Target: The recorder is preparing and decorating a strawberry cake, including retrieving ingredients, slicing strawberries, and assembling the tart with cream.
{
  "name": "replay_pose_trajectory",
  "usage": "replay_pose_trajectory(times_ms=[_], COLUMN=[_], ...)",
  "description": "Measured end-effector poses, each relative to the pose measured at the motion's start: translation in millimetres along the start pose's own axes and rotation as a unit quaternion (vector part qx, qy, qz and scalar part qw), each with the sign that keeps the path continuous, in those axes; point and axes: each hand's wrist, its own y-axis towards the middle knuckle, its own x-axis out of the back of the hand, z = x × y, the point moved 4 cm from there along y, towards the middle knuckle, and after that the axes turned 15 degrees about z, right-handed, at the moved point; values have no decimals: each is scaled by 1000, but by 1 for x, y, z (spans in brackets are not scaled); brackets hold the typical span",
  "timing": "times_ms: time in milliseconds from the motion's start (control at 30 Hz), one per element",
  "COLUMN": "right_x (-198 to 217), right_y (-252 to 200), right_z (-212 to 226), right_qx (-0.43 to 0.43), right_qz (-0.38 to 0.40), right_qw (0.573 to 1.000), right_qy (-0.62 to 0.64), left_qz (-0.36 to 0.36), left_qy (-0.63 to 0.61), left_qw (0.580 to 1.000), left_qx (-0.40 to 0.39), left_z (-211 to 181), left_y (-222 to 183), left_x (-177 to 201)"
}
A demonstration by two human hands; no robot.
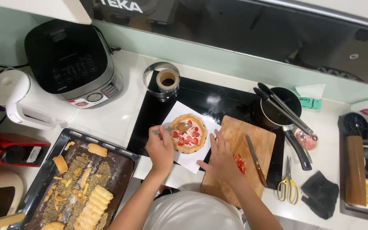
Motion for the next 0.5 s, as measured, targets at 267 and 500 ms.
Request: replay_pose_trajectory(times_ms=[267, 500], right_x=[-18, -30], right_y=[-34, -99], right_z=[-21, -42], right_qx=[-34, -145], right_qz=[-134, -157], right_qw=[987, 968], right_qy=[79, 128], left_qz=[174, 391], left_qy=[-272, -410], left_qw=[946, 817], left_qx=[33, 108], left_z=[-49, -46], left_y=[-6, -52], left_x=[25, -71])
